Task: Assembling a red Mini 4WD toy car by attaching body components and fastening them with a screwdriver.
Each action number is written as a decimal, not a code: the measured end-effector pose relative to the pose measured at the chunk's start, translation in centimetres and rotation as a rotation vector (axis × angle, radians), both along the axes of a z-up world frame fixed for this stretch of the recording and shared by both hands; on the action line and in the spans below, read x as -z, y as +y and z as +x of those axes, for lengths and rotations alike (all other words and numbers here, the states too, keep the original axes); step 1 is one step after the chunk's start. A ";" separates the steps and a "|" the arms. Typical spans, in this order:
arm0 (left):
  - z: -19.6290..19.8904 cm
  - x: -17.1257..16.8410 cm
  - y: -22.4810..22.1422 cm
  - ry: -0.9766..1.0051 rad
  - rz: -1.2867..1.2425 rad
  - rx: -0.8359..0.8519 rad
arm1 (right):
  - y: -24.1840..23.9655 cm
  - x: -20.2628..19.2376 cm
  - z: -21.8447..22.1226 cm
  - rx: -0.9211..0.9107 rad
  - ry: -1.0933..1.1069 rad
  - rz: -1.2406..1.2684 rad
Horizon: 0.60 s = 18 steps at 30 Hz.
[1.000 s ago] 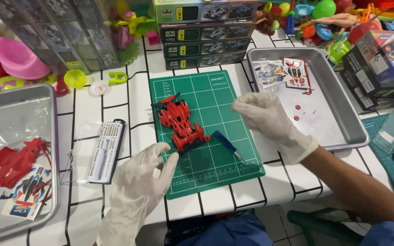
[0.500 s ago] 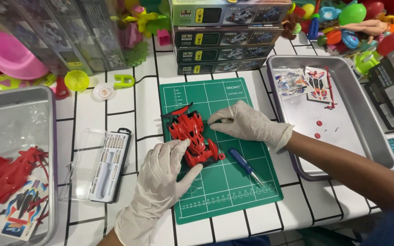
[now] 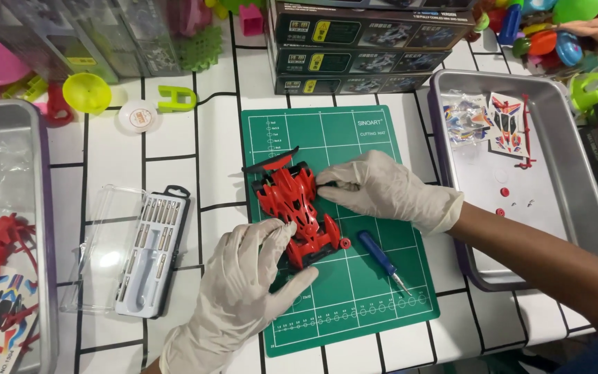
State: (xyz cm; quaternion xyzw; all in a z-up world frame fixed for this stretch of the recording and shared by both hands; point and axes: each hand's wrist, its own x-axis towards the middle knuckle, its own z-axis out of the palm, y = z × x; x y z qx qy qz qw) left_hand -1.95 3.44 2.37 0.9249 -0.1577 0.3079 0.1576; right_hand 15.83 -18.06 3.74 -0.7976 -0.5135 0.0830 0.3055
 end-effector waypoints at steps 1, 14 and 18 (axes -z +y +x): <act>0.0 0.1 0.0 0.023 -0.007 -0.002 | 0.2 0.1 0.4 -0.025 0.010 -0.038; -0.6 -0.9 0.0 -0.090 -0.049 -0.002 | -2.3 -2.4 -1.9 0.073 0.120 0.011; -1.9 -2.4 -3.0 -0.145 -0.176 0.114 | -3.7 -3.5 -8.5 0.217 0.641 0.375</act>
